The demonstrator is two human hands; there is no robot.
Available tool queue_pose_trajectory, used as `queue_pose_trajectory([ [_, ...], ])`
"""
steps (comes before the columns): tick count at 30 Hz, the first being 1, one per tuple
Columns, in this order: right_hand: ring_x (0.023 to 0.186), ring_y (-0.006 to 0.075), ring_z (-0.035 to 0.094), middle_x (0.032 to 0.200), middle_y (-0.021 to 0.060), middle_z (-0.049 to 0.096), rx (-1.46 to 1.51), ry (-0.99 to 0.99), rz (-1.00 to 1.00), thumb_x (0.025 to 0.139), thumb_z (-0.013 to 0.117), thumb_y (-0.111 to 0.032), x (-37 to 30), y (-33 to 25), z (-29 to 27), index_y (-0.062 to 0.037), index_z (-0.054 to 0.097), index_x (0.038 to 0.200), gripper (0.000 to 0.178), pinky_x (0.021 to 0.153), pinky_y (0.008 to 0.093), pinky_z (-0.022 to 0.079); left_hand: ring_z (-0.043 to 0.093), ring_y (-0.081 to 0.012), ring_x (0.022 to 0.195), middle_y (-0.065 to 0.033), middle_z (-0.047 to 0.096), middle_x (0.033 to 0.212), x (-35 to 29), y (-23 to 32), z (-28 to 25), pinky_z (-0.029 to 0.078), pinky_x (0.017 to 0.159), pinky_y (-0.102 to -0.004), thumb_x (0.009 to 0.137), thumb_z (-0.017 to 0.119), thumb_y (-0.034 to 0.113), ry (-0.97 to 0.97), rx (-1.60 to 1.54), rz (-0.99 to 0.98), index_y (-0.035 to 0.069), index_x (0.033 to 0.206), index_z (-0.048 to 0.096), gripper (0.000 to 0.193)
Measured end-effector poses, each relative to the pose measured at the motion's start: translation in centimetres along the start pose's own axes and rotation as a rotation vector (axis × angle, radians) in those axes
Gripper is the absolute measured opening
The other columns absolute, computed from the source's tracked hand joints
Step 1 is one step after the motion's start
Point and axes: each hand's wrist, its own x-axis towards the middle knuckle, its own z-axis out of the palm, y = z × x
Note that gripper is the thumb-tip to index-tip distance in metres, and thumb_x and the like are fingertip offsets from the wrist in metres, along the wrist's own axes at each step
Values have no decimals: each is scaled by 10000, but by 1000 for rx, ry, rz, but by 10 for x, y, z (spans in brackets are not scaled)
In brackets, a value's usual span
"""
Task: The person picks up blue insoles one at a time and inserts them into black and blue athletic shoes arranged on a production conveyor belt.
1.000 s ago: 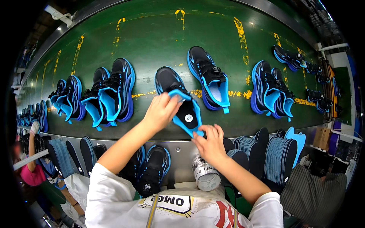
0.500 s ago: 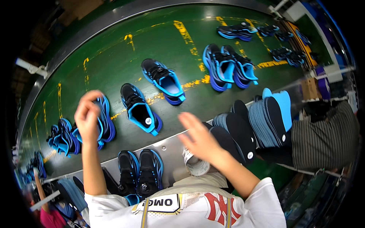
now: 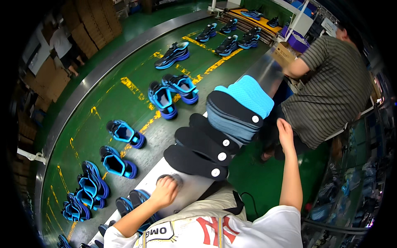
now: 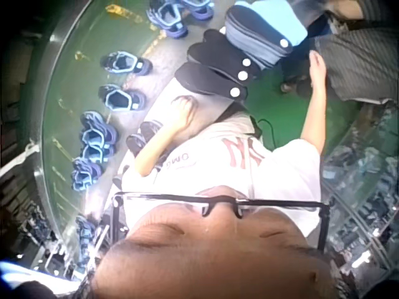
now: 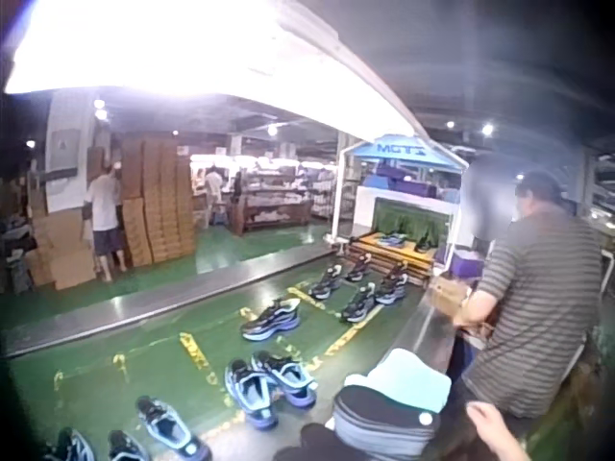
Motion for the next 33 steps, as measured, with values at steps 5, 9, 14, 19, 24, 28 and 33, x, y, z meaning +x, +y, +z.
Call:
queue_pose_trajectory([
  [5, 1187, 254, 362, 1277, 164, 387, -47, -291, 71, 823, 491, -394, 151, 52, 29, -1, 405, 1229, 572, 954, 312, 296, 492, -278, 915, -114, 518, 910, 16, 20, -4, 320, 802, -414, 593, 603, 142, 82, 341, -106, 27, 960, 481, 403],
  [9, 1246, 282, 271, 1340, 182, 292, -278, -314, 121, 744, 509, -535, 250, 100, 69, -15, 330, 1284, 770, 995, 340, 249, 470, -293, 887, -139, 512, 937, 26, 34, 4, 301, 783, -406, 587, 595, 178, 135, 441, -435, 16, 1028, 477, 484],
  [14, 1157, 291, 402, 1257, 230, 386, -129, -541, 335, 658, 603, -538, 292, 125, 96, 49, 346, 1252, 873, 954, 335, 317, 454, -307, 784, -158, 497, 868, 88, 70, -18, 334, 727, -389, 638, 567, 162, 454, 376, -656, -10, 1026, 461, 437],
  [19, 975, 248, 537, 1068, 193, 540, -27, -823, 213, 638, 699, -427, 307, 122, 108, 79, 444, 1139, 757, 847, 306, 418, 468, -239, 836, -99, 493, 891, 224, 98, 9, 362, 765, -323, 713, 567, 51, 736, -450, -968, 25, 981, 498, 278],
  [24, 1006, 279, 514, 1099, 196, 506, -25, -834, 149, 554, 755, -438, 293, 88, 96, 52, 379, 1161, 866, 881, 356, 398, 496, -252, 876, -93, 531, 952, 372, 71, -2, 383, 749, -363, 698, 596, 42, 341, 100, -259, 52, 881, 566, 186],
  [28, 1092, 309, 452, 1168, 221, 454, -157, -851, -54, 485, 791, -435, 290, 96, 112, 47, 333, 1197, 974, 922, 386, 359, 513, -254, 939, -69, 538, 1030, 450, 11, 54, 397, 748, -371, 729, 579, 96, -444, 98, -27, 87, 942, 586, 213],
  [33, 1114, 336, 431, 1183, 246, 435, -172, -769, -85, 464, 795, -444, 286, 108, 114, 55, 310, 1210, 1020, 936, 393, 349, 508, -219, 980, -28, 503, 1078, 493, 1, 128, 394, 792, -373, 753, 531, 91, -663, 337, -186, 123, 981, 585, 236],
])
